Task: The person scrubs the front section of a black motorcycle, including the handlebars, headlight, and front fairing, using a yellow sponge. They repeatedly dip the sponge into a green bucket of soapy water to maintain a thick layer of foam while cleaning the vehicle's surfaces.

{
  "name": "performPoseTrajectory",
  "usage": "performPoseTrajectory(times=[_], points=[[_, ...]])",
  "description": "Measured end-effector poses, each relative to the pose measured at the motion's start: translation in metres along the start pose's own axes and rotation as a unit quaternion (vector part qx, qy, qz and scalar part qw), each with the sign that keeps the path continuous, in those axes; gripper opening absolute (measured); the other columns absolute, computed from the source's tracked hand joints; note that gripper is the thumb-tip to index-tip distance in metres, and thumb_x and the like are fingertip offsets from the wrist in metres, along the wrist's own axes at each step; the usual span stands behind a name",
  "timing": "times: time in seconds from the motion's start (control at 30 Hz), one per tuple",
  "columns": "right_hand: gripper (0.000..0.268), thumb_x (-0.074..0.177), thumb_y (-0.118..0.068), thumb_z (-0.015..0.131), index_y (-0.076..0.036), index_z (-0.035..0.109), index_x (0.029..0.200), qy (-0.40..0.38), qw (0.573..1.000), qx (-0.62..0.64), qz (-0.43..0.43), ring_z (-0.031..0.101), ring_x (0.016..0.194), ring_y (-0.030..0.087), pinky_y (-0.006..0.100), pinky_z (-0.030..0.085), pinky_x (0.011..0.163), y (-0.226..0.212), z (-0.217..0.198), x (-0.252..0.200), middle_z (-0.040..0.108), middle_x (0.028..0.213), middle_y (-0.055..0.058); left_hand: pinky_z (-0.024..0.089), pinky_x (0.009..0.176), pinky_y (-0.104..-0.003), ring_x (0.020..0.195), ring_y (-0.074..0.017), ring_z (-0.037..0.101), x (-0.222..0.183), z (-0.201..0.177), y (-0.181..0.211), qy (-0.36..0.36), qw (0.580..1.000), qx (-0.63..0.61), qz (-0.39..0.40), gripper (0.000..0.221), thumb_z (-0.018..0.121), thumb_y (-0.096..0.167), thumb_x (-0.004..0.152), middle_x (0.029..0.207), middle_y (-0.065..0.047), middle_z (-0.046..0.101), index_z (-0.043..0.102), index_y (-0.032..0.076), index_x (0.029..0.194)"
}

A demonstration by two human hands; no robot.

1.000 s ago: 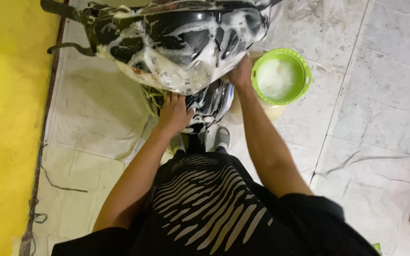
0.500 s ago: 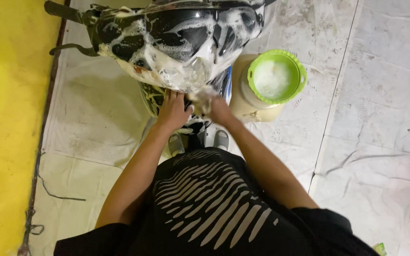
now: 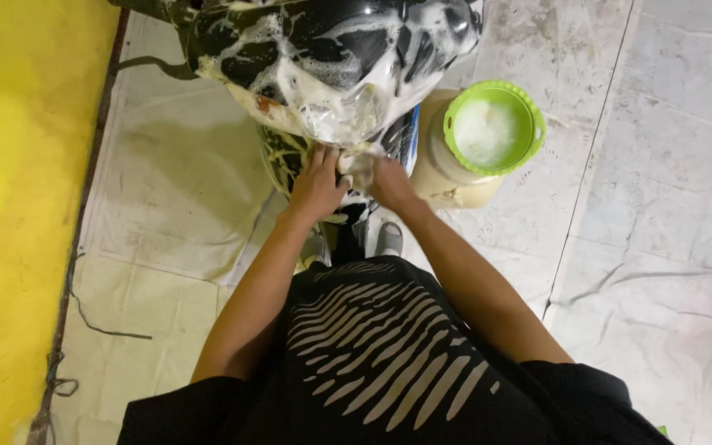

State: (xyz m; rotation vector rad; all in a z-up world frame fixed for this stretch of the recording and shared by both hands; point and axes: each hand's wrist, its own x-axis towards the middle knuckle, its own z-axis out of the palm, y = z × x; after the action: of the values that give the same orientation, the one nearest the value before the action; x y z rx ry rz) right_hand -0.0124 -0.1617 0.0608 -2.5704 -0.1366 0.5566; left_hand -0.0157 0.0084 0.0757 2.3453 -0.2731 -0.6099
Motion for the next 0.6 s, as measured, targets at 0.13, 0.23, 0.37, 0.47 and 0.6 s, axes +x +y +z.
performPoseTrajectory(times=[0.13,0.23,0.37,0.47,0.6], points=[[0.039,0.078,-0.01,0.079,0.009,0.069,0.11,0.064,0.994,0.055,0.075,0.07,0.107,0.048,0.058,0.058,0.091,0.023,-0.013,0.039,0.071,0.104,0.029,0.042,0.111,-0.063,0.149,-0.0551,0.024,-0.004,0.031,-0.037,-0.005,1.0,0.005,-0.017,0.075,0.057,0.021,0.1,0.164,-0.03,0.024,0.023,0.003,0.164],[0.037,0.079,-0.009,0.068,0.011,0.07,0.11,0.215,0.976,0.032,0.017,0.068,0.106,0.051,0.057,0.06,0.087,0.101,0.05,0.088,0.068,0.107,0.031,0.037,0.115,-0.061,0.148,-0.0532,0.028,-0.026,0.033,-0.037,-0.011,0.999,0.037,-0.011,0.069,0.058,0.026,0.101,0.161,-0.031,0.03,0.033,-0.002,0.158],[0.028,0.084,-0.015,0.075,0.012,0.069,0.089,0.317,0.933,-0.026,-0.166,0.07,0.073,0.052,0.058,0.059,0.066,0.005,0.004,0.011,0.066,0.075,0.031,0.029,0.121,-0.061,0.144,-0.053,0.036,-0.06,-0.006,0.002,0.048,0.998,-0.016,-0.029,0.059,0.052,0.015,0.103,0.15,-0.036,0.044,0.038,-0.005,0.156],[0.025,0.084,-0.022,0.07,0.002,0.078,0.087,0.091,0.974,-0.106,-0.179,0.074,0.071,0.042,0.054,0.058,0.07,-0.008,0.027,-0.004,0.073,0.071,0.022,0.047,0.111,-0.062,0.133,-0.0463,0.052,-0.043,0.028,-0.058,0.16,0.963,-0.193,-0.097,0.037,0.048,0.01,0.109,0.136,-0.025,0.058,0.051,0.0,0.144],[0.057,0.07,-0.028,0.082,0.001,0.074,0.118,-0.006,0.967,-0.191,-0.17,0.076,0.082,0.035,0.046,0.061,0.081,0.037,0.132,0.053,0.074,0.083,0.017,0.05,0.108,-0.056,0.133,-0.0371,0.055,-0.03,0.048,-0.097,0.189,0.926,-0.274,-0.179,0.042,0.049,0.03,0.111,0.138,-0.019,0.059,0.054,0.004,0.143]])
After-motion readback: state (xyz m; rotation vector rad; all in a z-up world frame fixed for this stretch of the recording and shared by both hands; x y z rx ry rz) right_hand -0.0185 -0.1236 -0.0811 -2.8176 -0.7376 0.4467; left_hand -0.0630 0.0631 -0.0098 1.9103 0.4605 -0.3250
